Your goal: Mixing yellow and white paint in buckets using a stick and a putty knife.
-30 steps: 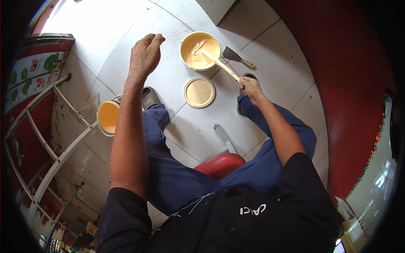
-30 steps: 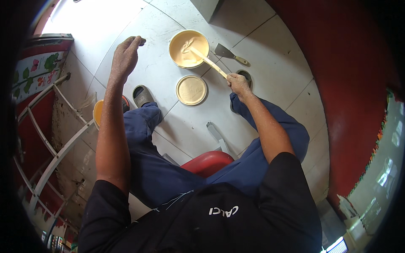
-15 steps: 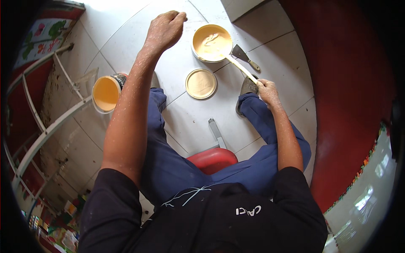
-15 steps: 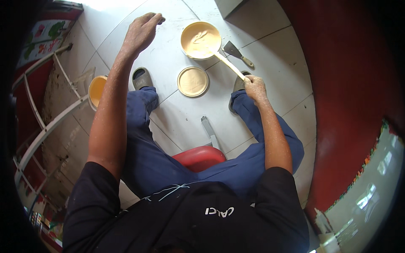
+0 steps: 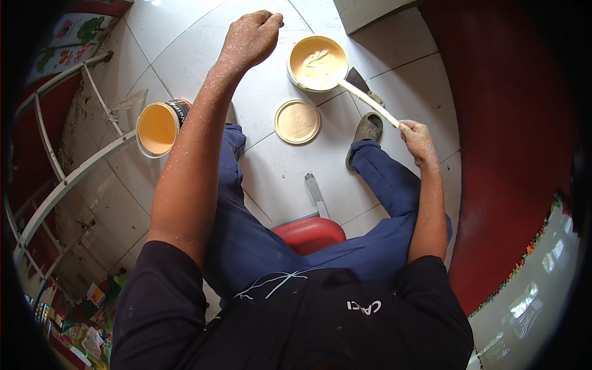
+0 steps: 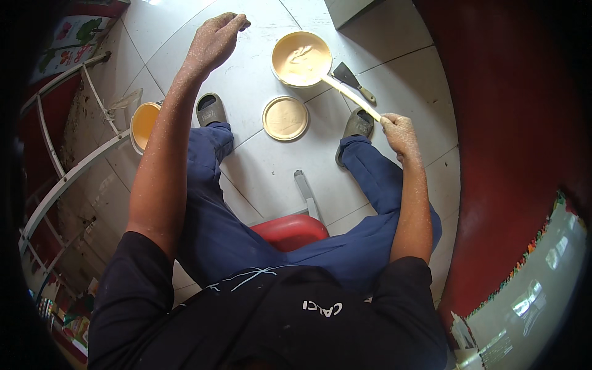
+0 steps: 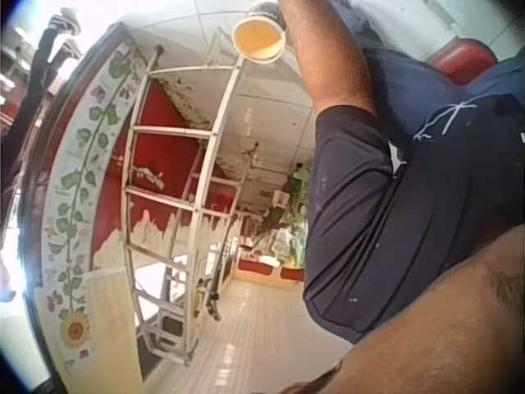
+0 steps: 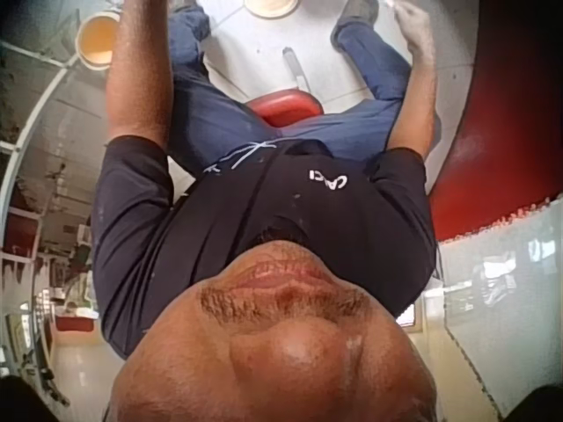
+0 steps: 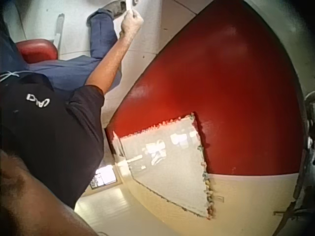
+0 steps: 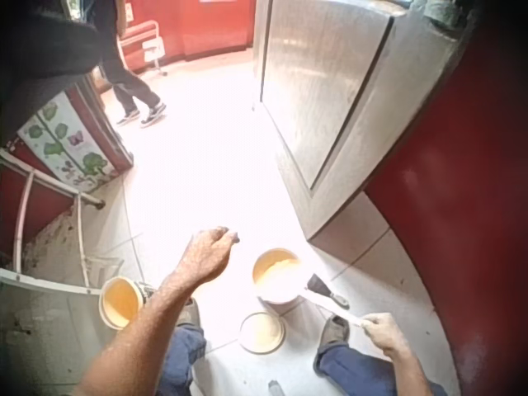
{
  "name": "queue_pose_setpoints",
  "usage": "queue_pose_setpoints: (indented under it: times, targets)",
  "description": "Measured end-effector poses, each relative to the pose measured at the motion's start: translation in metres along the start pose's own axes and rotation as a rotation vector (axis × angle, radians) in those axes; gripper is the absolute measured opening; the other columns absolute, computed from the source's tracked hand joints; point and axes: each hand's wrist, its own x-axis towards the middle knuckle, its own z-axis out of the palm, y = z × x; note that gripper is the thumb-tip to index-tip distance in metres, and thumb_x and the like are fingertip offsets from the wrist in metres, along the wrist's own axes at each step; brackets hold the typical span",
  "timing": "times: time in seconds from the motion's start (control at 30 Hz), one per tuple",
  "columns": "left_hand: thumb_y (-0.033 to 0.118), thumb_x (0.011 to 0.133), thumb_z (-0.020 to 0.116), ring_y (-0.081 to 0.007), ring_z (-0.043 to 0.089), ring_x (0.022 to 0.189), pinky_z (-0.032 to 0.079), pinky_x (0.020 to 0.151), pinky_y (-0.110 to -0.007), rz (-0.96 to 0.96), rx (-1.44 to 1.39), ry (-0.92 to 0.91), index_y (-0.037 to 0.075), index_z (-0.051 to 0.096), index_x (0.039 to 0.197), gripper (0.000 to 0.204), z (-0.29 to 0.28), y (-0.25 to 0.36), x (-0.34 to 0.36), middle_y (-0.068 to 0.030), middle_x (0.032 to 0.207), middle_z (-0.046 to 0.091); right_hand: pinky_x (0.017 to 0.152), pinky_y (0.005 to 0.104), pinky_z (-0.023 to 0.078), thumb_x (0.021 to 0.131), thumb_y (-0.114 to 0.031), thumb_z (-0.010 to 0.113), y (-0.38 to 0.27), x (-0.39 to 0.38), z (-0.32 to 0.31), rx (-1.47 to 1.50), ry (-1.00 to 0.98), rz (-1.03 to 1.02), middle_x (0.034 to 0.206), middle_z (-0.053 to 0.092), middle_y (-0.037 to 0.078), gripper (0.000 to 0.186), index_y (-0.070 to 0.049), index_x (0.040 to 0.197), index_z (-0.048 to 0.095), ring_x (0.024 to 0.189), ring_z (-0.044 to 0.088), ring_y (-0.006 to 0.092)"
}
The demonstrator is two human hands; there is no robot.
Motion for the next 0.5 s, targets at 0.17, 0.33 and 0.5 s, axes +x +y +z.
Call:
queue_pose_setpoints:
  times: [0.17,0.33,0.5]
  targets:
    - [0.036,0.093,0.041,-0.0286,0.060,0.100,0.046,0.089,-0.040,0.036,0.039,-0.019,0.000,0.063,0.107,0.045,0.000,0.000,-0.002,-0.0182,0.107,0.063,0.050,0.0201,0.031,0.089,-0.012,0.054,-0.021,-0.001,0.015,0.113,0.022,-0.131,0.066,0.052,-0.004,0.024,-0.003,0.109,0.064,0.057,0.039,0.0038]
    - [0.035,0.093,0.040,-0.0296,0.059,0.102,0.046,0.090,-0.039,0.002,0.004,-0.013,-0.001,0.063,0.108,0.045,0.005,0.003,0.000,-0.0189,0.107,0.063,0.061,0.0264,0.043,0.087,-0.014,0.056,0.018,0.018,0.052,0.071,0.026,-0.236,0.071,0.060,0.004,0.024,-0.004,0.107,0.065,0.066,0.054,0.0115]
    - [0.034,0.093,0.040,-0.0306,0.058,0.104,0.045,0.090,-0.039,0.009,0.020,-0.033,-0.001,0.063,0.108,0.045,0.005,0.002,-0.001,-0.0191,0.108,0.063,0.077,0.0402,0.046,0.087,-0.011,0.050,0.035,0.016,0.092,-0.362,0.226,-0.560,0.092,0.059,0.016,0.029,-0.006,0.113,0.060,0.083,0.058,0.0313]
